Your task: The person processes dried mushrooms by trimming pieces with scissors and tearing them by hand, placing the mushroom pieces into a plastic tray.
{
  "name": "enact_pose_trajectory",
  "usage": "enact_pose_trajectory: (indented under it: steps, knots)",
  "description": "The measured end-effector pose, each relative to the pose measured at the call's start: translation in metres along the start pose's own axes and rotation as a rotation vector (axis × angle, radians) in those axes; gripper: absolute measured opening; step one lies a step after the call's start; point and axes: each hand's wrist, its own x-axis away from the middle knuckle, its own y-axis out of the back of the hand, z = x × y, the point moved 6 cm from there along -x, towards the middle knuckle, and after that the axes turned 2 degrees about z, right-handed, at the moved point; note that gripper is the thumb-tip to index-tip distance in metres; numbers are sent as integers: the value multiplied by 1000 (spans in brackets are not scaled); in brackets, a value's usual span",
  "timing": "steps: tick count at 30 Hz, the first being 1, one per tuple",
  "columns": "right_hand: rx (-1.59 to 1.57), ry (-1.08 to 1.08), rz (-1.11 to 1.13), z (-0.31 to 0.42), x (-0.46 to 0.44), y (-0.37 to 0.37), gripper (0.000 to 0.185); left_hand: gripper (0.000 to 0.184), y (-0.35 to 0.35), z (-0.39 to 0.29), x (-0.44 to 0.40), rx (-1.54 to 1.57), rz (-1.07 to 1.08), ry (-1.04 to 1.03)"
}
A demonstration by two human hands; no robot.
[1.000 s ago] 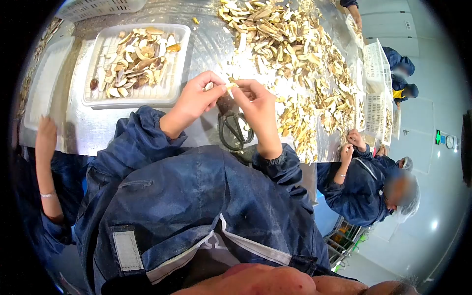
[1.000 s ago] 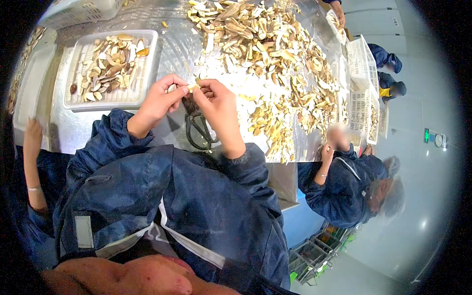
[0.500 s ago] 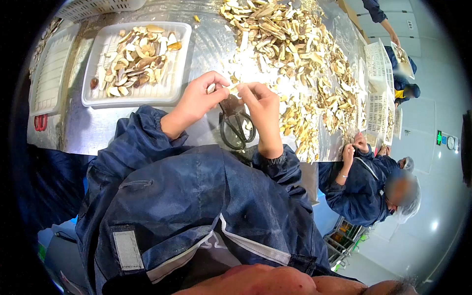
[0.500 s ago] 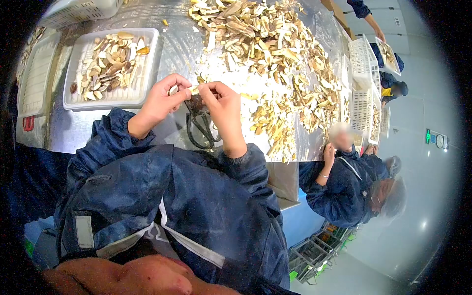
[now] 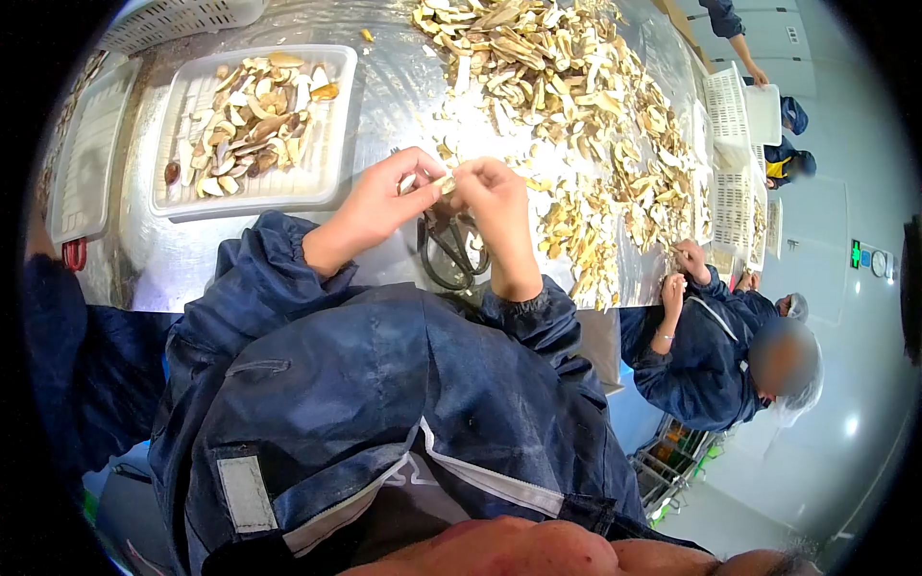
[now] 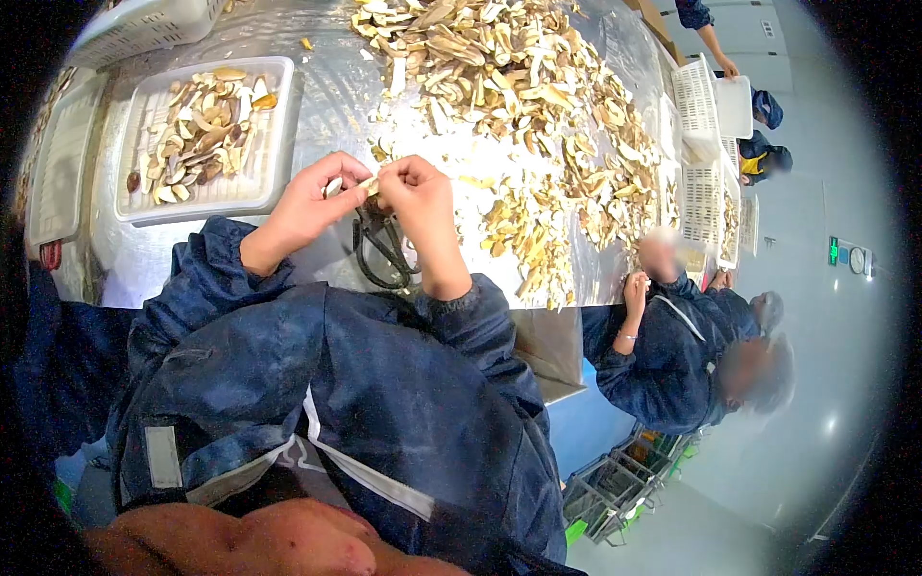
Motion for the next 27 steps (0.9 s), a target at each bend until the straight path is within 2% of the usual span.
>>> enact_pose_trajectory:
  steps: [1, 4, 5, 8, 9, 12, 13, 16, 19, 22, 23, 26, 27]
  knots:
    - [-130, -43, 8, -2, -1, 4, 11, 18, 1, -1, 0, 3, -7, -28]
    - [408, 94, -176, 14, 0, 30, 12, 28, 6, -5, 4, 193, -27, 203]
    - [692, 361, -239, 19, -2, 38, 15, 38, 7, 1, 3, 272, -37, 217]
    - [922, 548, -321, 23, -3, 44, 19, 39, 13, 6, 2, 429, -36, 341]
    - [804, 443, -300, 19, -5, 42, 21, 37, 13, 7, 2, 462, -34, 343]
    - [750, 231, -209, 13, -9, 20, 20, 28, 16, 8, 2, 511, -71, 365]
    - [783, 417, -215, 17, -9, 12, 19, 25, 17, 7, 2, 509, -85, 360]
    - [933, 472, -203, 11, -13, 9, 19, 19, 19, 8, 1, 501, -111, 333]
    - [995, 385, -238, 5, -17, 28, 18, 19, 21, 8, 1, 495, -126, 316]
    - [985, 395, -353, 16, -16, 37, 14, 24, 18, 5, 1, 485, -133, 307]
    - [849, 432, -324, 21, -17, 33, 12, 26, 17, 5, 0, 472, -127, 298]
    - [780, 482, -178, 23, -30, 5, 15, 32, 15, 2, 0, 387, -90, 251]
    - [833, 417, -173, 22, -35, -2, 19, 34, 16, 0, 0, 350, -78, 230]
